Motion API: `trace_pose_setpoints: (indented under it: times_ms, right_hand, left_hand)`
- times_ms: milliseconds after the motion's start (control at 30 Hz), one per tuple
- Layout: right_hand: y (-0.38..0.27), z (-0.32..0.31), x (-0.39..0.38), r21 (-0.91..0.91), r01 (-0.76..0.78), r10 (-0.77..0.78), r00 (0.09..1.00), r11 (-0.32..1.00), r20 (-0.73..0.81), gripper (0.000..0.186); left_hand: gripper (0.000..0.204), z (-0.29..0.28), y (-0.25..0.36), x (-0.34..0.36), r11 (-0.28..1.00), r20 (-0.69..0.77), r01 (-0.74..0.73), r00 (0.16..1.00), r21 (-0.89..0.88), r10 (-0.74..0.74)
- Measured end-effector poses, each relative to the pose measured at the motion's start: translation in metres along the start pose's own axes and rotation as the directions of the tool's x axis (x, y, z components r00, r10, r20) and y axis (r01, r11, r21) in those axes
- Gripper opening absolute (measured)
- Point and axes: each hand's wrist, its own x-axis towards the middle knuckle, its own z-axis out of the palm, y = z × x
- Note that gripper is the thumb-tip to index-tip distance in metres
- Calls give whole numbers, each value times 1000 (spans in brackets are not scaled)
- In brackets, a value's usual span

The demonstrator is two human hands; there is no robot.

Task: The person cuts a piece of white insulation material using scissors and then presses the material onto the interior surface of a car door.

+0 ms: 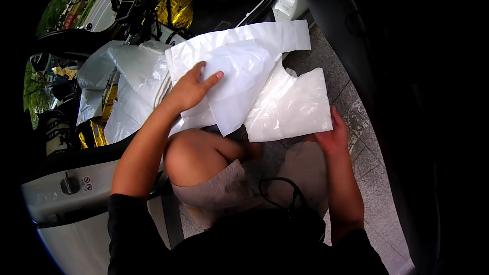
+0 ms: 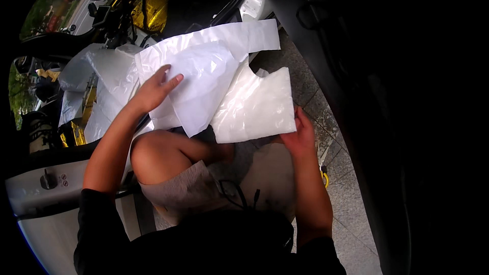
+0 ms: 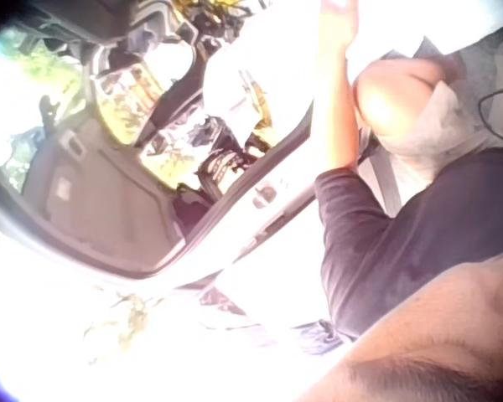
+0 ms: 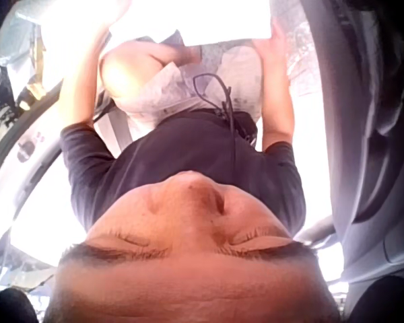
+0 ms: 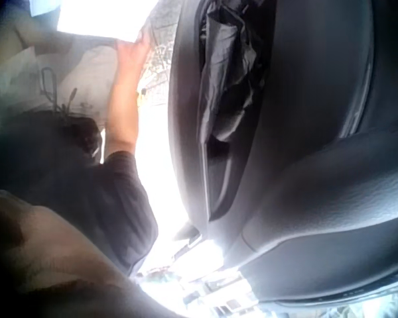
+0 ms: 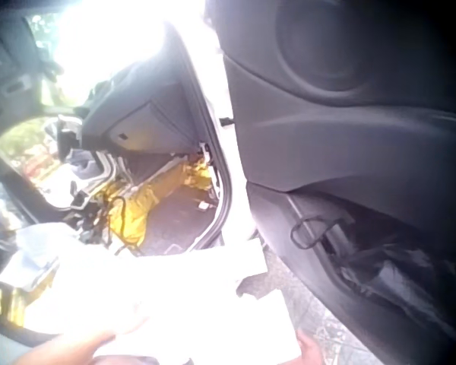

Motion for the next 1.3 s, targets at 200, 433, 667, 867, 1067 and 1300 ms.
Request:
trace_pose_setpoints:
  times_ms: [200,433,667,867,1067,1300]
  right_hand:
    - [51,26,13,39,38,-28,969,999,-244,51]
    - [97,12,2,-269,-141,48,945,953,-323,45]
    - [102,21,-20,-545,-144,148,988,826,-35,83]
    - [115,19,-17,-443,-79,46,995,893,-85,68]
    - [110,33,-25,-360,105,-242,900,927,-361,53]
    - [76,34,-49,-311,233,-365,793,922,-487,50]
  left_hand:
    - [93,26,44,-23,978,-85,-50,994,202,69]
    - [80,45,22,-1,971,-114,-114,984,209,140]
    - [100,31,45,-15,975,117,221,968,14,-222]
    - [45,58,26,-26,989,308,-129,941,-66,143]
    - [31,52,15,5,943,-278,-195,953,-269,118]
    - [31,23,-2,20,962,-551,-236,825,-138,123]
